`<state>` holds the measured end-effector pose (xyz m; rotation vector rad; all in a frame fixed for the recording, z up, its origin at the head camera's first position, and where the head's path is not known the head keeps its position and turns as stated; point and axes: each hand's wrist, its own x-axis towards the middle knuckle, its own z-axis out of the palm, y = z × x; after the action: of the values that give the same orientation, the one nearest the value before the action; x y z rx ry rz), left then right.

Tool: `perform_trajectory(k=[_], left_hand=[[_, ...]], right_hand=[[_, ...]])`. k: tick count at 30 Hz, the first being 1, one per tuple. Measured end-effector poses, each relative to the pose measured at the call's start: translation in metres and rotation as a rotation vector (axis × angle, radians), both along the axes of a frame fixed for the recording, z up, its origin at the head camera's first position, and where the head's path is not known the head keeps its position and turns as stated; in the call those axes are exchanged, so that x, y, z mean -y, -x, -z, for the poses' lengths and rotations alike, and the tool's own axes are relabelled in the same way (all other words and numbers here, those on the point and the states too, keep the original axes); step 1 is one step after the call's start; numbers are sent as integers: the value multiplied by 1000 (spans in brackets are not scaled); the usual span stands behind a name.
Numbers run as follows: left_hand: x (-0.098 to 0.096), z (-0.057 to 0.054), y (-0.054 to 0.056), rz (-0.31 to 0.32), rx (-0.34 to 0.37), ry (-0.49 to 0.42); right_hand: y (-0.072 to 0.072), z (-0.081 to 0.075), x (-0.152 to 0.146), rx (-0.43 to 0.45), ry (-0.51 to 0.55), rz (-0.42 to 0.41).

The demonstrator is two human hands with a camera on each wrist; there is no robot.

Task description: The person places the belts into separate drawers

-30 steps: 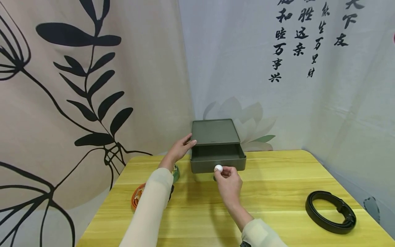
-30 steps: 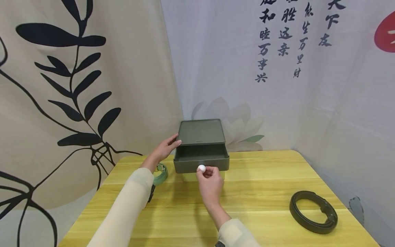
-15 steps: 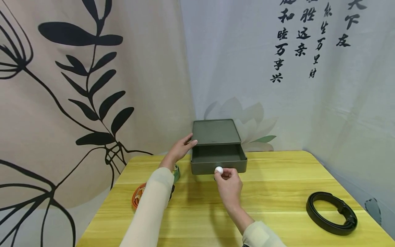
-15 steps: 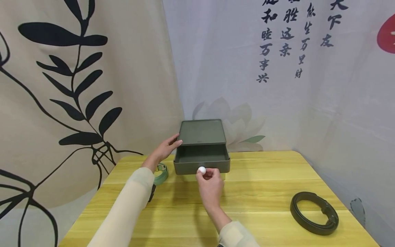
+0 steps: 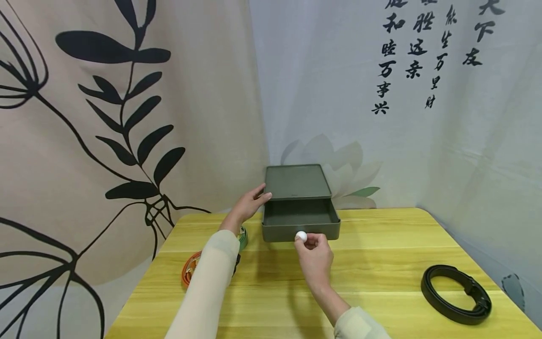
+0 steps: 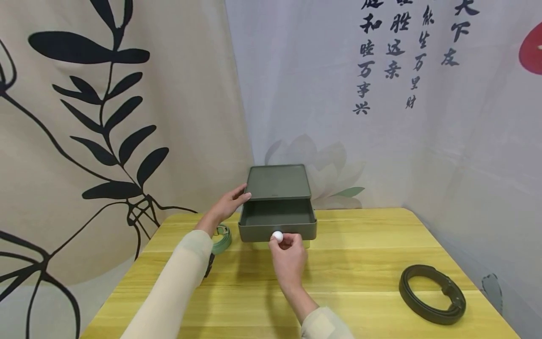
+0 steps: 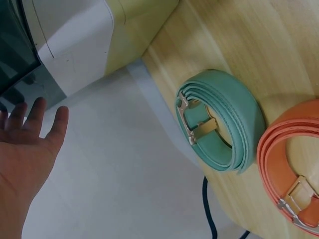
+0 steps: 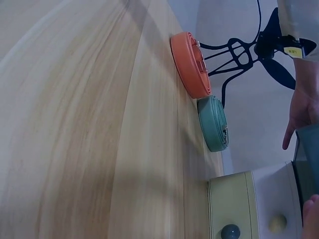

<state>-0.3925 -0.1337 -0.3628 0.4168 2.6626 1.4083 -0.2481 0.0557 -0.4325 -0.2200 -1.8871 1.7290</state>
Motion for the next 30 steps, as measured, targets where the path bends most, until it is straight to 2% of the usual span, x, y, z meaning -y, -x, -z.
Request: perform_trajectory(k=[13,20,30], left_hand=[[0,2,1,-5,-5,2],[1,1,0,-7,-2,5],[0,1,-1,-14,7,-8]], right_hand=[[-3,1,-1,-7,10,-26],[-4,3,-1,-17,59,-62],[-1,0,-12,-68,64,-17]])
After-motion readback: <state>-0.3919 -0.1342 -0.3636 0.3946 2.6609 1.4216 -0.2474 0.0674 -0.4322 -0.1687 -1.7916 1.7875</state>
